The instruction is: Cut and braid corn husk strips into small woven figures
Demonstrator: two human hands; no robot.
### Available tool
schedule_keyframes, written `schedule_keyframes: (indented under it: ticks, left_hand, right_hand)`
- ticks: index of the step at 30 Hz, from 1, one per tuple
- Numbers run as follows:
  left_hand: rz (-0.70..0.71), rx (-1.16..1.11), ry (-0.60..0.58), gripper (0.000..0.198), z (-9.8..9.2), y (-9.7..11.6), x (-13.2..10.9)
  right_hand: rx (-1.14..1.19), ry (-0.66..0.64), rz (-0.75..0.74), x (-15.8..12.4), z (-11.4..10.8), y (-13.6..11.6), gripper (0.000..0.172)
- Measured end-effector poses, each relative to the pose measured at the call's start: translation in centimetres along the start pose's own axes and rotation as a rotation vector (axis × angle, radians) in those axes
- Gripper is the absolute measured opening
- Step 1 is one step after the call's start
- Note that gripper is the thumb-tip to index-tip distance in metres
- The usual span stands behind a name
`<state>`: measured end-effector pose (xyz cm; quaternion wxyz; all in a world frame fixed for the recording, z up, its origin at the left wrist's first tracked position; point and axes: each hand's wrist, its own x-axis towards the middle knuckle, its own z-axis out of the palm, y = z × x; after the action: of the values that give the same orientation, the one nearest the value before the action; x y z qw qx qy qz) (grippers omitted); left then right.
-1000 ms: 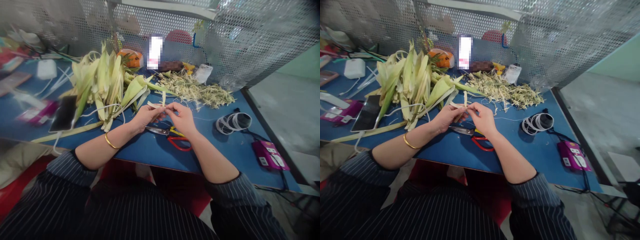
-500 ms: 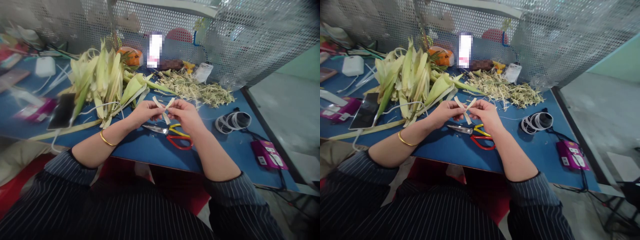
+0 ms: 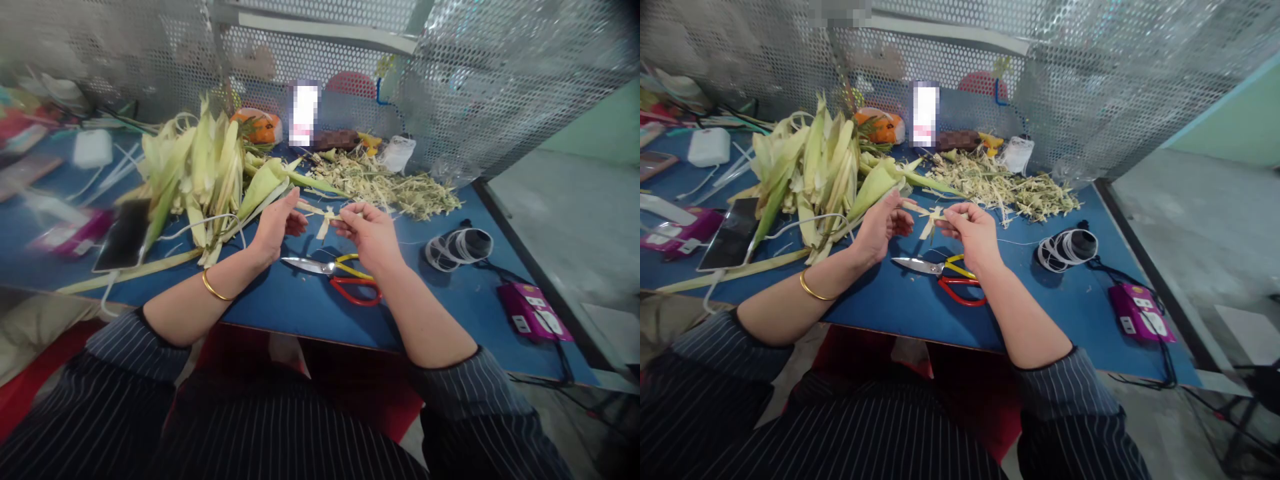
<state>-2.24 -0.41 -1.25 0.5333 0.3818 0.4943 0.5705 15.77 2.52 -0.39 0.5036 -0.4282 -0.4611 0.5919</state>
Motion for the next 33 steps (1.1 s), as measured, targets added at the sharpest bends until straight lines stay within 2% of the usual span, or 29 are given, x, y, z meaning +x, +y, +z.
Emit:
schedule_keyframes:
  ticks: [4, 6, 10, 18, 26, 30, 33]
  left_hand:
    - [-0.117, -0.118, 0.046, 0.050, 0.4, -0.1, -0.5]
    - [-0.159, -0.135, -0.009, 0.047, 0.6, 0.0, -0.8]
    - [-0.106, -0.032, -0.158, 0.030, 1.1, -0.1, -1.2]
    - [-0.098, -0.003, -0.188, 0.016, 0.9, -0.5, -0.9]
    - [-0.153, 0.020, -0.188, 0.019, 0.7, 0.1, -0.4]
    - [-0.240, -0.047, -0.211, 0.034, 0.5, 0.2, -0.4]
    - [-0.146, 0.026, -0.220, 0.029, 0.5, 0.2, -0.6]
  right_hand:
    - [0.019, 0.053, -0.051, -0.1, 0.5, 0.4, 0.024]
    - [-0.012, 0.048, -0.075, -0.2, 0.7, 0.6, 0.024]
    - [-0.074, 0.009, -0.074, -0.5, 1.0, 1.0, 0.023]
    - [-0.448, -0.067, -0.211, -1.0, 0.9, 1.0, 0.011]
    - [-0.372, -0.065, -0.139, -1.1, 1.0, 0.3, 0.013]
    - [-0.343, -0.081, -0.143, -1.0, 0.9, 0.3, 0.011]
    - [-0.355, -0.104, -0.163, -0.9, 0.8, 0.5, 0.013]
